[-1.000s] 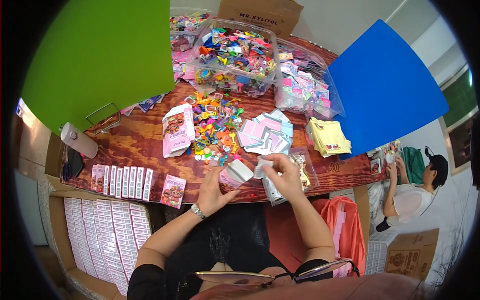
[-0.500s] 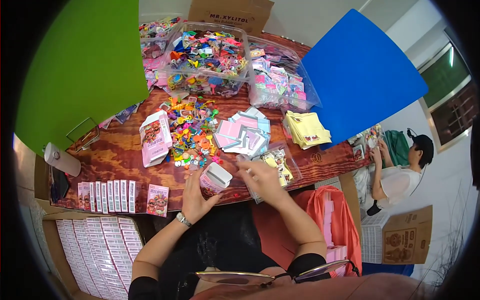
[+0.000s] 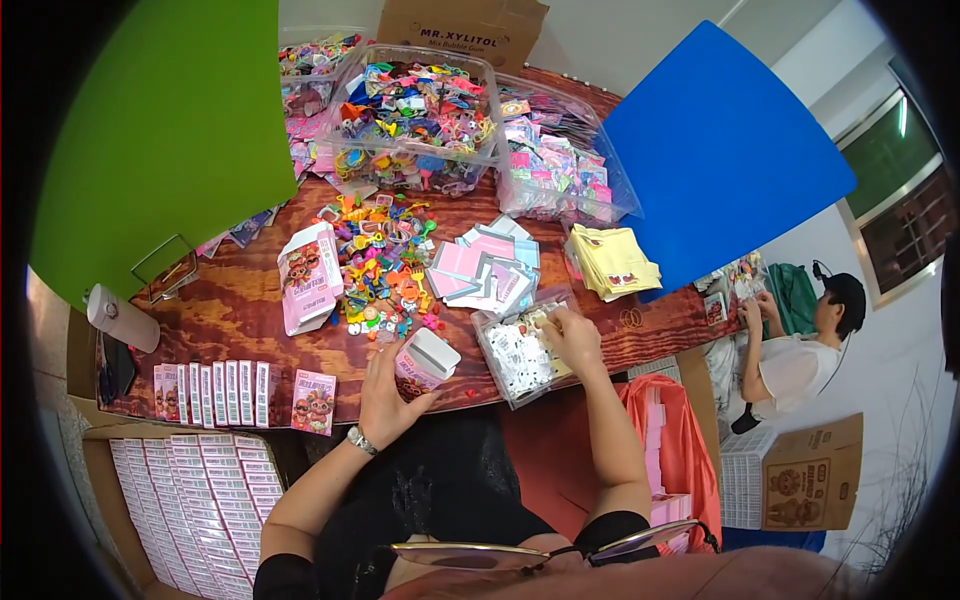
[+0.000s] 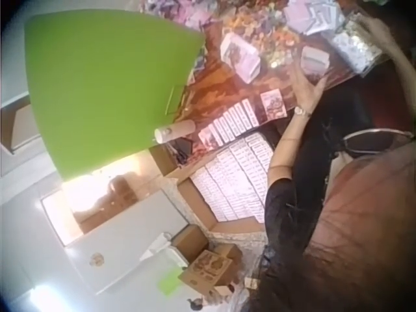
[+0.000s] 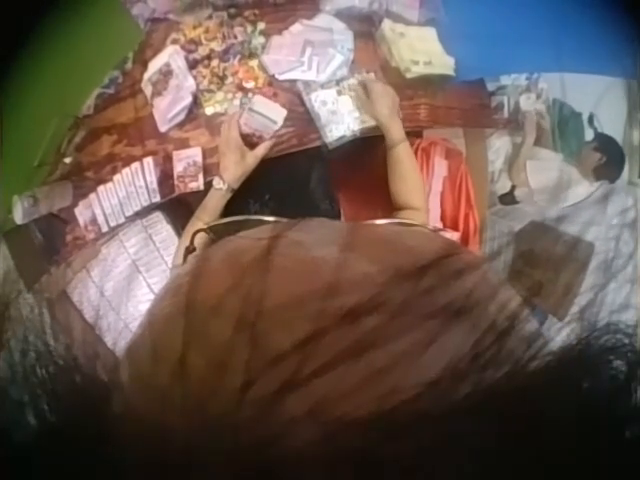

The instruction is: Packing small colorful toy components into plastic containers and then into larger boxes.

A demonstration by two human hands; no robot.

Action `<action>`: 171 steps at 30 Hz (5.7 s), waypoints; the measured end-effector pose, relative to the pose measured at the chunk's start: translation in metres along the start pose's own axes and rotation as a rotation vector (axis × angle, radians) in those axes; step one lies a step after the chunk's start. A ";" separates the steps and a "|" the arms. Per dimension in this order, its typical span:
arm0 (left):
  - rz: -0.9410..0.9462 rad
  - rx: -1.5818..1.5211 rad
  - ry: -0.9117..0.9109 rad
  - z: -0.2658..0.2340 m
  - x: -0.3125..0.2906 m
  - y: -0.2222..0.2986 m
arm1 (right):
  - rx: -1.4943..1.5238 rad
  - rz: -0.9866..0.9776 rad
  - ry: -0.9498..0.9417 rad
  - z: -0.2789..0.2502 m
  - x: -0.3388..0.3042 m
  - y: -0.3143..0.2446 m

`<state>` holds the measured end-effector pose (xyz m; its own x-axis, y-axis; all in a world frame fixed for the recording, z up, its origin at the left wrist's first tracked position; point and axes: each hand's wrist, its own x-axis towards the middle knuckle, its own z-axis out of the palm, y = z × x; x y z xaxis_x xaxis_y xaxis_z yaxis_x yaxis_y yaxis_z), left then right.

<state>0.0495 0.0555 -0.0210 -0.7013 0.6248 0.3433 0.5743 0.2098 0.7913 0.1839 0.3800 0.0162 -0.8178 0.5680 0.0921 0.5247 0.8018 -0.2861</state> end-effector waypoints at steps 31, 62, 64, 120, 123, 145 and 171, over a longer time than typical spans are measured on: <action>0.214 -0.088 0.201 -0.005 -0.011 -0.015 | 0.567 -0.842 0.242 -0.038 -0.028 -0.162; 0.269 -0.029 0.206 -0.018 -0.019 -0.010 | 0.685 -0.795 0.111 -0.004 -0.055 -0.187; 0.266 -0.029 0.202 -0.023 -0.015 -0.002 | 0.753 -0.747 0.065 -0.006 -0.054 -0.189; 0.046 0.826 -0.130 -0.108 -0.064 0.011 | 0.740 -0.798 -0.589 0.034 -0.005 -0.201; 0.057 1.049 -0.141 -0.105 -0.080 -0.015 | 0.666 -0.831 -0.683 0.028 0.002 -0.215; -0.076 0.857 0.064 -0.154 -0.086 -0.013 | 0.867 -0.862 -0.531 0.120 0.001 -0.301; -0.784 0.209 0.313 -0.331 -0.094 -0.114 | 0.965 -0.438 -0.470 0.152 -0.055 -0.306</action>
<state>-0.0904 -0.2764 0.0240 -0.9933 0.0128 -0.1146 -0.0793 0.6458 0.7594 0.0320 0.0754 -0.0462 -0.9983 -0.0106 0.0575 -0.0579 0.3230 -0.9446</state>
